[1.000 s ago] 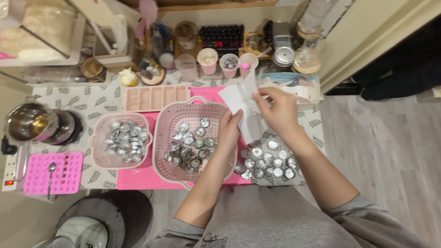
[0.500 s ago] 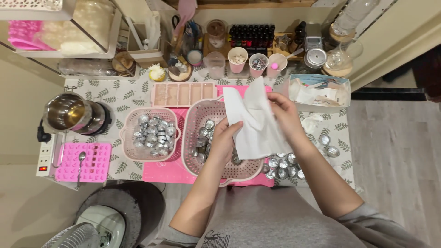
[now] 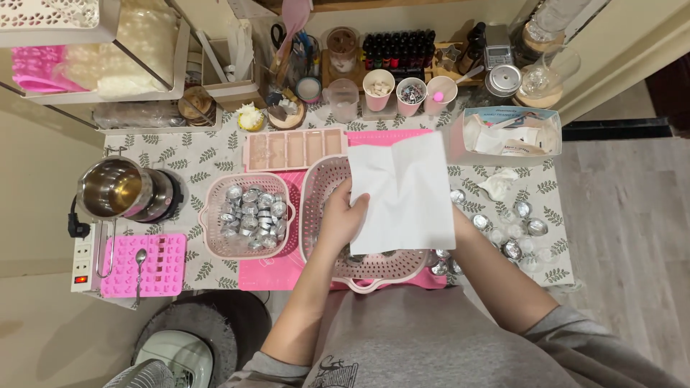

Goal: Cleaning small metallic candle holders with a paper towel.

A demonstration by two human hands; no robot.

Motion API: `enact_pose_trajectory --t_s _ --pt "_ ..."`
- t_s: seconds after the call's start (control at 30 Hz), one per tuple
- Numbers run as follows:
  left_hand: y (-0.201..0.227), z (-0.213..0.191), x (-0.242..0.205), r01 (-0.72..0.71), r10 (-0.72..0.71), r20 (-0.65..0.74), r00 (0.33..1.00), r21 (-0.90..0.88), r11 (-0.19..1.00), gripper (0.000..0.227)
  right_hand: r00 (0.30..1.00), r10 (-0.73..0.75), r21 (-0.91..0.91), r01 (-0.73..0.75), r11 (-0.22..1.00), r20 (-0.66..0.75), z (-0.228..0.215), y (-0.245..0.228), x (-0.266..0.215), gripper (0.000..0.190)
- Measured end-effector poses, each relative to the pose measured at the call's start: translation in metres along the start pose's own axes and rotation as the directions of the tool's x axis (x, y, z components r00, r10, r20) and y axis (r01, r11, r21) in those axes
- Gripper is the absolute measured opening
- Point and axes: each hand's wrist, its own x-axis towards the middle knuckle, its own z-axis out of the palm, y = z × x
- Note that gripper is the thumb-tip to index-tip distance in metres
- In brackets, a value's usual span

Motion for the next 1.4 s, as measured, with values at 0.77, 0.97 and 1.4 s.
enact_pose_trajectory --t_s 0.77,0.97,1.4 --pt "-0.004 -0.009 0.023 -0.082 0.127 -0.073 0.989 0.441 0.894 0.033 0.918 -0.38 -0.899 0.07 0.432 -0.111 -0.002 -0.013 -0.018 0.025" --pt "-0.029 0.017 0.018 0.008 -0.006 -0.057 0.998 0.048 0.999 0.028 0.776 -0.611 -0.982 0.188 -0.012 0.156 0.035 -0.007 -0.031 0.034" --pt "-0.024 0.023 0.005 0.057 -0.048 0.032 0.998 -0.473 0.879 0.033 0.897 -0.336 -0.723 0.433 0.539 0.286 0.013 -0.015 -0.035 0.036"
